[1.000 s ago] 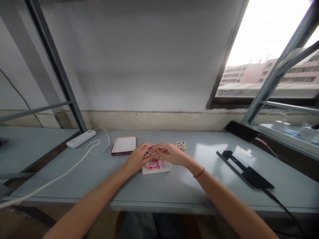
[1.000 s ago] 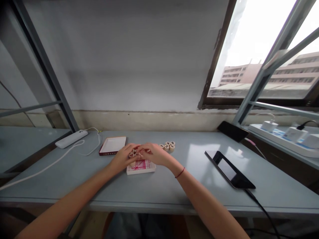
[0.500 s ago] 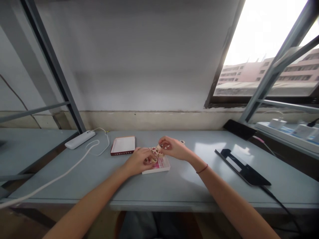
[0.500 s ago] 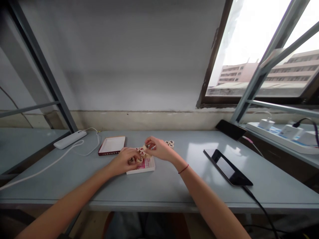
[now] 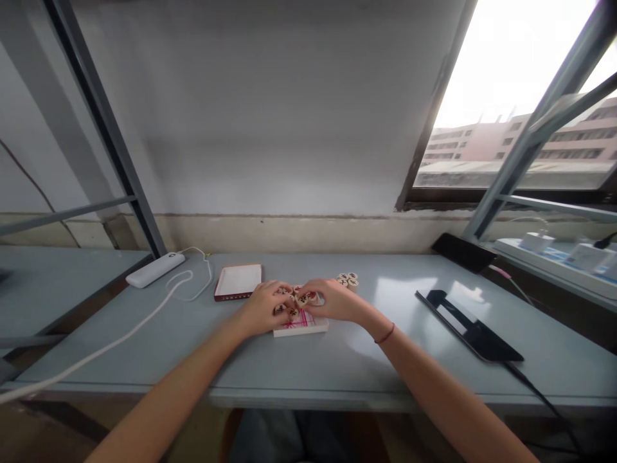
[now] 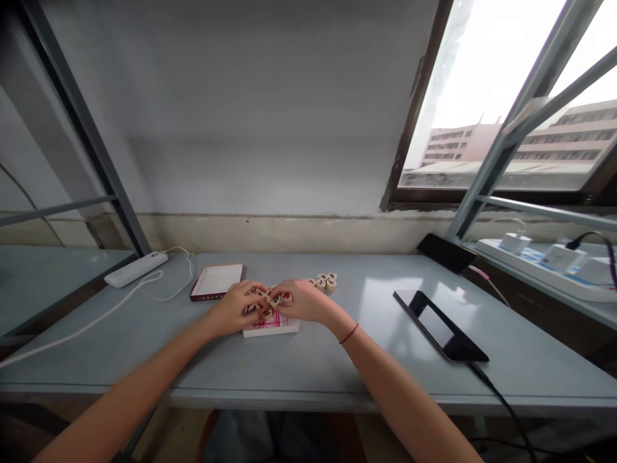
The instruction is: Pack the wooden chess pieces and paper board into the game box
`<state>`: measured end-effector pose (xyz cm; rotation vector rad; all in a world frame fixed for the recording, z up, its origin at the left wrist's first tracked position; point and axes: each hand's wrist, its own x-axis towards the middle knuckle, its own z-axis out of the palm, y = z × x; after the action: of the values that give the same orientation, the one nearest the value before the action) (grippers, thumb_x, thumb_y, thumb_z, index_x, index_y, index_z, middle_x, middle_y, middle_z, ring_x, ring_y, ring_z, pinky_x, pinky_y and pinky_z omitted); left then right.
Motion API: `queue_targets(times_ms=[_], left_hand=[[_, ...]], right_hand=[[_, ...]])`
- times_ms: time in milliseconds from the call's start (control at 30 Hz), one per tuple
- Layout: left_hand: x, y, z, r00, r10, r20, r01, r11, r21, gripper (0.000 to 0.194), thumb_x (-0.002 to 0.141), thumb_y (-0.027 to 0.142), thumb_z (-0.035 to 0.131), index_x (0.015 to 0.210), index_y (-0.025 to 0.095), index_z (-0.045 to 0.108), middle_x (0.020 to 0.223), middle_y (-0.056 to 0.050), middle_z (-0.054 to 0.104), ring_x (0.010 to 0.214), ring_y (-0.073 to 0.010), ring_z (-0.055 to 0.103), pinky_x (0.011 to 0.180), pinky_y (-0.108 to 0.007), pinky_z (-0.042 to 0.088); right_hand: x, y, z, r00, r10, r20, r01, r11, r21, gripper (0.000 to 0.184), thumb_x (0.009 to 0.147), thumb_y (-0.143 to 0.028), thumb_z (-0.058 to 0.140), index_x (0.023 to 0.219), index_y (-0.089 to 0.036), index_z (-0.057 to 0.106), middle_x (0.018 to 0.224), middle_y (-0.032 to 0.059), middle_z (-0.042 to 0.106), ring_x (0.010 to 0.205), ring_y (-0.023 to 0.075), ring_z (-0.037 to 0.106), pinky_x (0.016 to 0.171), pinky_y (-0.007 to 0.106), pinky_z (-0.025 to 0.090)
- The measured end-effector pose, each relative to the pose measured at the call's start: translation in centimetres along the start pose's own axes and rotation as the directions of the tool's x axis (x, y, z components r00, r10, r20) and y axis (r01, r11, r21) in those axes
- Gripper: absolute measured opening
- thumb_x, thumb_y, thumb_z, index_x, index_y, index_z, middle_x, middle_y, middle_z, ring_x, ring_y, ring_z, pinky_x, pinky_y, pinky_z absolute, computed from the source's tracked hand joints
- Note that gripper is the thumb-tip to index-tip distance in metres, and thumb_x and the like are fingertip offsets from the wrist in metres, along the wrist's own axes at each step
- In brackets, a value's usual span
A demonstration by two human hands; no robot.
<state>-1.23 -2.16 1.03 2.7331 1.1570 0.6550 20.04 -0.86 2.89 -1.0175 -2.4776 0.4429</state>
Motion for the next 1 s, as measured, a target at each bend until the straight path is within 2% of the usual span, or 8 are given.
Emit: queue_targets(times_ms=[100,267,400,533,633,767,867,1000], left_hand=[[-0.2,-0.5,-0.4,0.999,-0.048,-0.017,0.048,0.998,-0.039,0.029,0.073,0.024,0.056,0.102,0.023,0.062,0.116,-0.006,0.054,0.104,-0.0223,0.052,0.094,-0.036,0.039],[-0.5,-1.2,-0.7,0.989,-0.111,0.101,0.125,0.981,-0.145,0.054,0.072,0.030,0.060,0.124,0.021,0.047,0.131,-0.010,0.042,0.115,-0.0248,0.047,0.099,-0.036,0.037],[-0.5,-1.3,-0.4,0.989,-0.075,0.127,0.100,0.975,-0.197,0.060,0.073,0.033,0.061,0.129,0.023,0.041,0.132,-0.009,0.041,0.120,-0.0251,0.042,0.101,-0.037,0.034],[-0.5,-1.5,0.1,0.988,-0.055,0.146,0.084,0.975,-0.204,0.068,0.067,0.026,0.065,0.130,0.022,0.039,0.132,-0.009,0.041,0.121,-0.0252,0.041,0.103,-0.037,0.033],[-0.5,-1.7,0.4,0.988,-0.055,0.145,0.085,0.974,-0.210,0.068,0.065,0.022,0.065,0.128,0.020,0.042,0.132,-0.010,0.040,0.121,-0.0252,0.042,0.104,-0.037,0.032],[-0.5,-1.7,0.3,0.987,-0.043,0.155,0.076,0.974,-0.213,0.063,0.069,0.027,0.063,0.128,0.020,0.042,0.132,-0.010,0.038,0.120,-0.0249,0.042,0.103,-0.037,0.033],[-0.6,-1.6,0.1,0.986,-0.037,0.160,0.069,0.977,-0.204,0.057,0.075,0.032,0.059,0.128,0.022,0.042,0.133,-0.009,0.038,0.120,-0.0237,0.042,0.103,-0.036,0.033],[-0.6,-1.5,0.1,0.985,-0.049,0.163,0.080,0.977,-0.195,0.055,0.076,0.034,0.058,0.128,0.023,0.043,0.132,-0.008,0.039,0.119,-0.0232,0.043,0.103,-0.035,0.033]], right_hand=[[0.2,-0.3,0.8,0.995,-0.095,0.003,0.095,0.995,-0.042,0.021,0.072,-0.018,0.057,0.088,-0.025,0.067,0.083,0.0008,0.067,0.079,0.0162,0.058,0.071,0.025,0.041],[0.3,-0.4,2.0,0.980,-0.198,-0.006,0.196,0.976,-0.094,0.010,0.074,-0.020,0.060,0.081,-0.020,0.067,0.085,0.0040,0.065,0.083,0.0181,0.055,0.074,0.027,0.041],[0.4,-0.3,2.5,0.972,-0.233,-0.019,0.229,0.964,-0.138,0.010,0.076,-0.018,0.058,0.082,-0.020,0.067,0.088,0.0054,0.063,0.086,0.0180,0.054,0.073,0.027,0.041],[0.6,-0.6,2.9,0.965,-0.261,-0.005,0.257,0.954,-0.158,0.011,0.077,-0.016,0.057,0.081,-0.019,0.066,0.085,0.0052,0.063,0.079,0.0163,0.055,0.073,0.027,0.041],[0.7,-0.2,2.7,0.966,-0.255,-0.036,0.247,0.958,-0.149,0.011,0.079,-0.024,0.057,0.084,-0.020,0.066,0.085,0.0058,0.064,0.080,0.0170,0.055,0.073,0.028,0.041],[0.8,2.8,0.5,0.976,-0.078,-0.203,0.041,0.982,-0.182,0.023,0.085,-0.028,0.045,0.093,-0.020,0.065,0.094,0.0071,0.064,0.088,0.0186,0.055,0.079,0.029,0.040],[0.4,6.1,-1.7,0.940,0.129,-0.315,-0.204,0.955,-0.217,0.029,0.086,-0.029,0.040,0.088,-0.017,0.067,0.093,0.0085,0.066,0.091,0.0203,0.054,0.084,0.031,0.038],[-0.4,8.9,-3.2,0.914,0.355,-0.196,-0.383,0.914,-0.130,0.052,0.089,-0.043,0.026,0.077,-0.017,0.069,0.079,0.0075,0.067,0.082,0.0196,0.058,0.078,0.027,0.039]])
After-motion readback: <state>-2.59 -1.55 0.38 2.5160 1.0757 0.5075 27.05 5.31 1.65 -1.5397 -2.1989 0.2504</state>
